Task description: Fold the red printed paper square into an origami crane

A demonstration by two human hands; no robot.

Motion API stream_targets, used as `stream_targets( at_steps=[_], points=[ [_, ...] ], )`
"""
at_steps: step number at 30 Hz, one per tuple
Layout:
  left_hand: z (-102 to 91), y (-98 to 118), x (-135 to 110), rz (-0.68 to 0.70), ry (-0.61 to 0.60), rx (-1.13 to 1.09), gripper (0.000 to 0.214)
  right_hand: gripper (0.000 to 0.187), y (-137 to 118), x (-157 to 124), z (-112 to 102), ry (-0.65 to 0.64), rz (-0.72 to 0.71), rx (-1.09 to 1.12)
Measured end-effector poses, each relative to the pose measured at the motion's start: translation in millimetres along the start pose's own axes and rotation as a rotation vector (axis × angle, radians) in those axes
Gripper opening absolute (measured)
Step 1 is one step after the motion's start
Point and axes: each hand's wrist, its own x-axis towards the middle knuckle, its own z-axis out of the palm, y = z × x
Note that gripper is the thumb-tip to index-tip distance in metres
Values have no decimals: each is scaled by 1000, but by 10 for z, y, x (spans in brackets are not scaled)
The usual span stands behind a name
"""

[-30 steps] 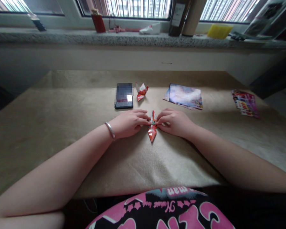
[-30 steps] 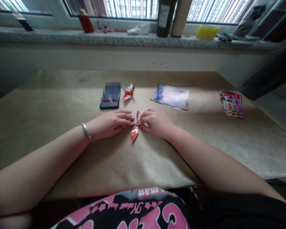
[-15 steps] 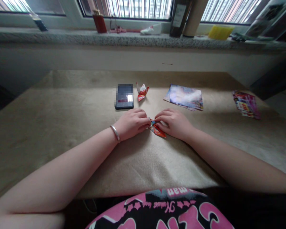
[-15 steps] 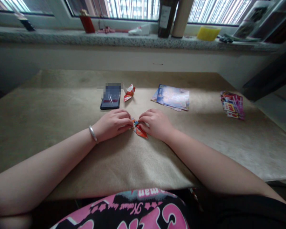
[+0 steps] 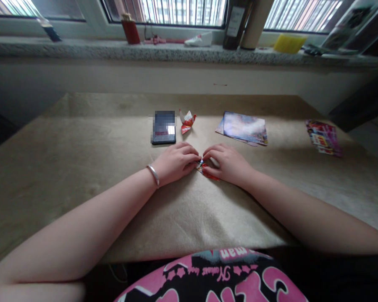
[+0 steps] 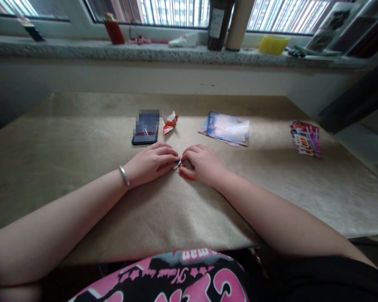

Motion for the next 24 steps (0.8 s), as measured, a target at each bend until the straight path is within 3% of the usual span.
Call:
stream_targets(
  at_steps=[11, 19, 24],
  points=[
    [-26, 1, -10, -198, -76, -157, 20, 19, 46, 11, 9, 48, -42, 34],
    [-1, -17, -15, -116, 11, -369, 15, 15, -12, 25, 38, 54, -7, 203],
    [-3, 1, -9, -56, 63, -368, 9, 6, -68, 29, 40, 69, 40, 230]
  ],
)
